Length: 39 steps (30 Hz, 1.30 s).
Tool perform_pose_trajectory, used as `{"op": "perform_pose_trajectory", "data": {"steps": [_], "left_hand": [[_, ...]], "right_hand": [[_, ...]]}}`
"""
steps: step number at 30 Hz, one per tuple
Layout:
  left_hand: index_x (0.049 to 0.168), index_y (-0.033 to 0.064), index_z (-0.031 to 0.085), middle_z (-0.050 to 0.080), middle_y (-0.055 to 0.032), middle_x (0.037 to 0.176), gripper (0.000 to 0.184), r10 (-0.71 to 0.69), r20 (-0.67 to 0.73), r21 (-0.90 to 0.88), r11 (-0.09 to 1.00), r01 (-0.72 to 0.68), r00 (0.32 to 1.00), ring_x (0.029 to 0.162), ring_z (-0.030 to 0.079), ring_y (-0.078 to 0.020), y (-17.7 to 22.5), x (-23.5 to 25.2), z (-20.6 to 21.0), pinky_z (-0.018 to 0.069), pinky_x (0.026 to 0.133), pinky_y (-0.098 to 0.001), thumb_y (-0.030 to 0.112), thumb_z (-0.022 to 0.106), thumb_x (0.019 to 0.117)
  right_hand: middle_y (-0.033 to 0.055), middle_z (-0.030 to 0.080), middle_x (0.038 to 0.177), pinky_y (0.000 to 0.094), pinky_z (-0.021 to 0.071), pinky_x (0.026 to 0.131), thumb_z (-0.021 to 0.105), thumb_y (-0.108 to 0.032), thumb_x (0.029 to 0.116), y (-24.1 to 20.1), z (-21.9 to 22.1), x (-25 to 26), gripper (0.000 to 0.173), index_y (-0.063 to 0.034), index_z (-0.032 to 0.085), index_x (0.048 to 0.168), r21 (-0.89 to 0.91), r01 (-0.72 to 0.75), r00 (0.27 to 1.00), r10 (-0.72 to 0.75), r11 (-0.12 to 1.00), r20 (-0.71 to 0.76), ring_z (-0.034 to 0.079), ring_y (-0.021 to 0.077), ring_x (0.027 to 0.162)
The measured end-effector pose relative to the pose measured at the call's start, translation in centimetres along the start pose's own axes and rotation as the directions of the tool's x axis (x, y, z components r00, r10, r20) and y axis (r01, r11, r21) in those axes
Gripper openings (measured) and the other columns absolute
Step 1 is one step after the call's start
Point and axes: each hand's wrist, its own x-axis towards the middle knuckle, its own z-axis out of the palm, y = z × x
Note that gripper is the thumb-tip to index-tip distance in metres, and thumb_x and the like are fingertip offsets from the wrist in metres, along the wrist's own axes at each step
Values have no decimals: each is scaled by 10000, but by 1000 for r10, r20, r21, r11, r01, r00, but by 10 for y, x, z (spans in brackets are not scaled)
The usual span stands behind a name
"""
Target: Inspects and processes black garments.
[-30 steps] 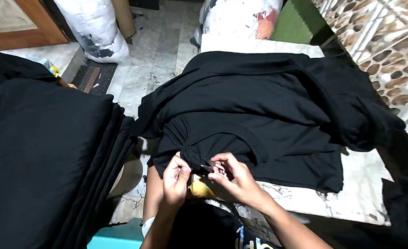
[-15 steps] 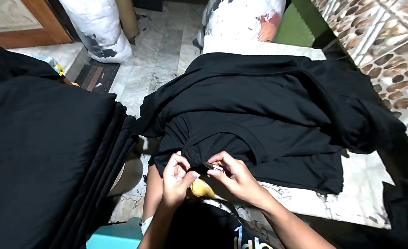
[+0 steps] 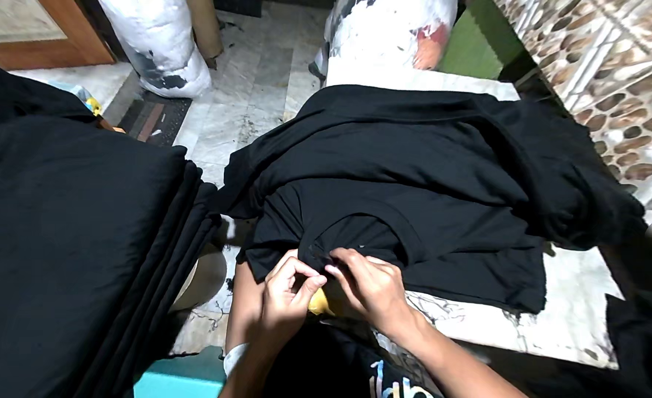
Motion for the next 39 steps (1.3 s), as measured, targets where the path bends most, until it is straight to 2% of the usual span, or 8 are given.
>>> {"op": "perform_pose_trajectory", "data": {"steps": [3, 5, 8, 11, 16, 21, 29, 39], "left_hand": [[810, -21, 686, 707, -100, 941, 123, 118, -9, 323, 940, -109, 993, 909, 667, -26, 6, -4, 1, 533, 827, -119, 73, 702, 887], [883, 40, 702, 685, -68, 888, 140, 266, 49, 480, 839, -256, 963, 880, 659, -62, 23, -14, -2, 523, 840, -140, 143, 655, 966], [959, 108, 644, 657, 45, 924, 148, 286, 71, 341, 893, -293, 956, 912, 636, 31, 54, -23, -13, 517, 854, -113, 236, 613, 1025], [890, 102, 617, 651, 21, 870, 307, 214, 75, 311, 923, -227, 974, 890, 643, -14, 38, -15, -22, 532, 829, -161, 325, 509, 1070], [929, 102, 648, 599, -43, 1163, 239, 215, -74, 479, 864, -154, 974, 1174, 544, -43, 14, -10, -9, 434, 1019, -155, 336, 675, 967], [891, 119, 739, 649, -93, 1065, 143, 316, -90, 653, 735, -184, 944, 1102, 555, -154, 12, 11, 2, 400, 1004, -234, 210, 646, 950], [876, 125, 664, 582, 78, 1095, 150, 63, -176, 176, 984, -31, 982, 1101, 523, 57, 22, 4, -12, 444, 947, -111, 194, 592, 989], [899, 102, 666, 586, -5, 1105, 180, 188, -67, 314, 936, -159, 980, 1153, 517, -13, 3, 8, -9, 410, 1026, -150, 221, 578, 1002]], "right_hand": [[87, 725, 924, 220, 520, 619, 571, -221, 1016, -3, -5, 2, 311, 50, 623, 1159, 375, -247, 968, 212, 893, 135, 654, 82, 726], [-22, 698, 1096, 99, 493, 760, 530, -231, 1031, -3, -13, 3, 404, 72, 563, 1295, 734, -479, 875, 204, 481, 438, 593, -96, 869], [-186, 632, 1007, 39, 350, 476, 564, -348, 1016, 0, -21, 4, 425, -100, 518, 1358, 772, -633, 760, 145, -54, 633, 410, -158, 562], [-176, 616, 1015, 46, 325, 441, 583, -406, 1010, 4, -19, 1, 445, -149, 521, 1368, 785, -587, 785, 100, -199, 612, 379, -140, 528], [-166, 624, 1005, 40, 327, 449, 600, -392, 1000, 3, -20, 5, 454, -171, 501, 1384, 805, -556, 812, 71, -207, 579, 385, -145, 534], [-168, 695, 1098, 55, 381, 557, 581, -353, 991, 1, -20, 6, 503, -108, 410, 1396, 837, -547, 837, 52, 25, 545, 490, -155, 674], [-83, 678, 1267, 157, 517, 920, 591, -328, 1005, 4, -17, 0, 542, -38, 381, 1412, 870, -470, 882, 35, 150, 470, 626, -54, 1096], [-90, 670, 1221, 82, 478, 790, 596, -294, 993, 5, -19, 6, 534, 1, 395, 1390, 859, -444, 887, -12, 256, 462, 583, -117, 972]]}}
